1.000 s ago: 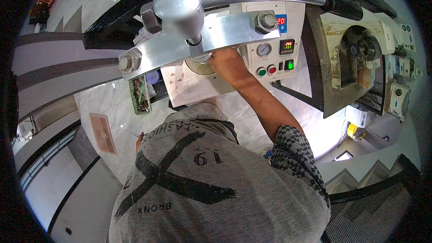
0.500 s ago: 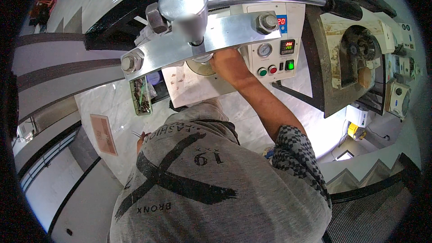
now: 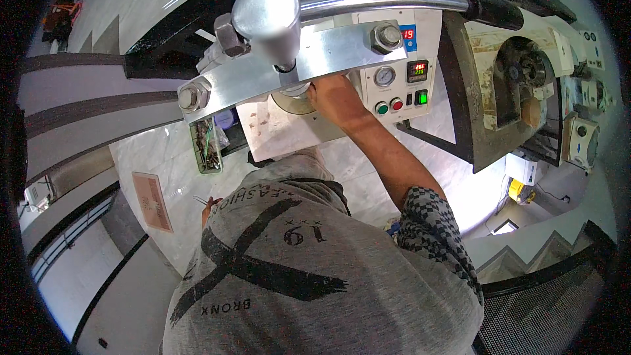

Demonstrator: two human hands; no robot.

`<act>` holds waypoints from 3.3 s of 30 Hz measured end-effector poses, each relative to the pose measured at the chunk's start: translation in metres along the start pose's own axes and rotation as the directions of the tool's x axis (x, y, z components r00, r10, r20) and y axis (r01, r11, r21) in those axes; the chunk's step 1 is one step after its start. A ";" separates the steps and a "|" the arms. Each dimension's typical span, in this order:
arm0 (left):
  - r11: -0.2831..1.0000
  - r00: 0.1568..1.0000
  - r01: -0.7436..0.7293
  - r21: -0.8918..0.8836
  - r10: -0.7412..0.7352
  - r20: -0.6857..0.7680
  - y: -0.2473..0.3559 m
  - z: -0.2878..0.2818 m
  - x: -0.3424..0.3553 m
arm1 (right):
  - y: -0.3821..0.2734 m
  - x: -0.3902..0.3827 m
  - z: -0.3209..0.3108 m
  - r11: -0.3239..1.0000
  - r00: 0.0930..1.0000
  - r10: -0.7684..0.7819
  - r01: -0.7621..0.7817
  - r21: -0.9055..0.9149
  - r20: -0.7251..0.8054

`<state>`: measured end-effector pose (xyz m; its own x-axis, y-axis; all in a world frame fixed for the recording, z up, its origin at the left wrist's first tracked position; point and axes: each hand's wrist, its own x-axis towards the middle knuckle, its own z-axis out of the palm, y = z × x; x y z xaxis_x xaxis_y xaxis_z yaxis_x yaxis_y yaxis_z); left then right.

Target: The person uses pliers to position a small item into a press machine, operates the press, and then retrieves the item using the pliers while holding a cloth.

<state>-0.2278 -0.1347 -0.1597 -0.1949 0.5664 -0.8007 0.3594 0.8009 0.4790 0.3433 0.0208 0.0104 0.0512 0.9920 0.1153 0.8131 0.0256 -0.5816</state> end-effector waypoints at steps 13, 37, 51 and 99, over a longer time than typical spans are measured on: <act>1.000 1.000 0.013 0.016 -0.012 -0.022 -0.025 -0.008 0.014 | 0.002 0.001 0.006 0.991 0.993 -0.087 0.078 -0.108 -0.075; 0.997 0.998 0.063 -0.053 -0.061 0.027 -0.008 -0.001 0.011 | 0.006 -0.004 0.008 0.997 0.999 -0.013 0.016 -0.075 0.036; 0.994 0.997 0.064 -0.084 -0.059 0.057 -0.019 -0.003 0.018 | 0.010 -0.006 0.023 0.990 0.996 -0.081 0.076 -0.123 -0.034; 0.706 0.797 -0.449 0.547 0.593 -0.112 -0.001 -0.003 0.011 | -0.024 -0.019 -0.022 0.937 0.961 0.263 -0.232 0.263 -0.087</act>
<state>-0.2333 -0.1282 -0.1680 -0.0439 0.9484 -0.3140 0.8408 0.2048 0.5012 0.3361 -0.0018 0.0398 0.3131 0.9493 0.0281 0.5974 -0.1738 -0.7829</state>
